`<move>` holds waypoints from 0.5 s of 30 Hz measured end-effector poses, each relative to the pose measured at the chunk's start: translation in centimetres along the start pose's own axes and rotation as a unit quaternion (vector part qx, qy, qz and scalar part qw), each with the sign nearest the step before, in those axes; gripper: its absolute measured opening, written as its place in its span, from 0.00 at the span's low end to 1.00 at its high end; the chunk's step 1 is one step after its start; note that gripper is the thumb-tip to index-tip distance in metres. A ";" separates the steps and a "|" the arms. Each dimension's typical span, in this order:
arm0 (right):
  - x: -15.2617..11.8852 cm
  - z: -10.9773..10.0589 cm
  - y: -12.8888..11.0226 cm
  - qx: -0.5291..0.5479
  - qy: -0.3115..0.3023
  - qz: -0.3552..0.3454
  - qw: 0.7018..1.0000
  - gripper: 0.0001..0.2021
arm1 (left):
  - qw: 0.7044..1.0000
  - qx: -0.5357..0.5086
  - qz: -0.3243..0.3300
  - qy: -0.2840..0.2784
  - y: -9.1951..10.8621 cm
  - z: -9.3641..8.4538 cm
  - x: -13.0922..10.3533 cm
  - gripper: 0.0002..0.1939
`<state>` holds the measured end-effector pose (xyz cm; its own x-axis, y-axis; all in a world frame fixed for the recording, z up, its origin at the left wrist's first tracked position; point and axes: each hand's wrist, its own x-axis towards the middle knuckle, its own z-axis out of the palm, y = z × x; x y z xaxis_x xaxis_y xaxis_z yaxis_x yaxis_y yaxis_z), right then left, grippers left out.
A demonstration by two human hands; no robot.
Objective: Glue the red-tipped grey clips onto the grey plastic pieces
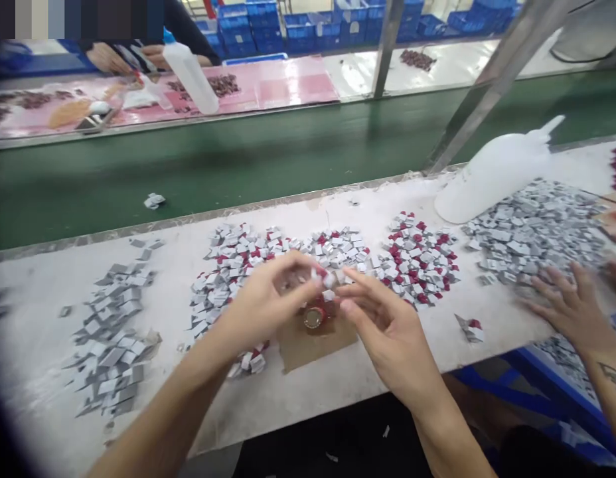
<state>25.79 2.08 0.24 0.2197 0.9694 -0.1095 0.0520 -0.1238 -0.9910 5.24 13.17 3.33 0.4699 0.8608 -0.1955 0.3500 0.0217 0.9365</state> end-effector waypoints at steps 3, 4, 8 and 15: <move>1.2 -2.4 0.1 -0.112 0.112 -0.030 0.987 0.21 | 0.981 0.125 0.010 0.147 -0.8 -2.7 6.6 0.04; 1.6 -3.5 0.2 -0.164 0.150 -0.038 0.974 0.19 | 0.976 0.131 0.000 0.176 -1.3 -3.8 9.0 0.04; 3.0 -6.9 0.8 -0.334 0.194 -0.038 0.922 0.17 | 0.958 0.150 -0.043 0.240 -3.5 -7.8 17.2 0.13; 7.1 -5.8 1.4 -0.444 0.168 0.017 0.880 0.18 | 0.966 0.130 -0.064 0.214 -6.2 -9.7 25.7 0.21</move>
<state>33.11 7.57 -1.48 0.5034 0.8632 0.0384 0.7480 -0.4132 -0.5193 7.32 40.08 -4.71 0.0508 0.9922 -0.1137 0.6004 0.0606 0.7974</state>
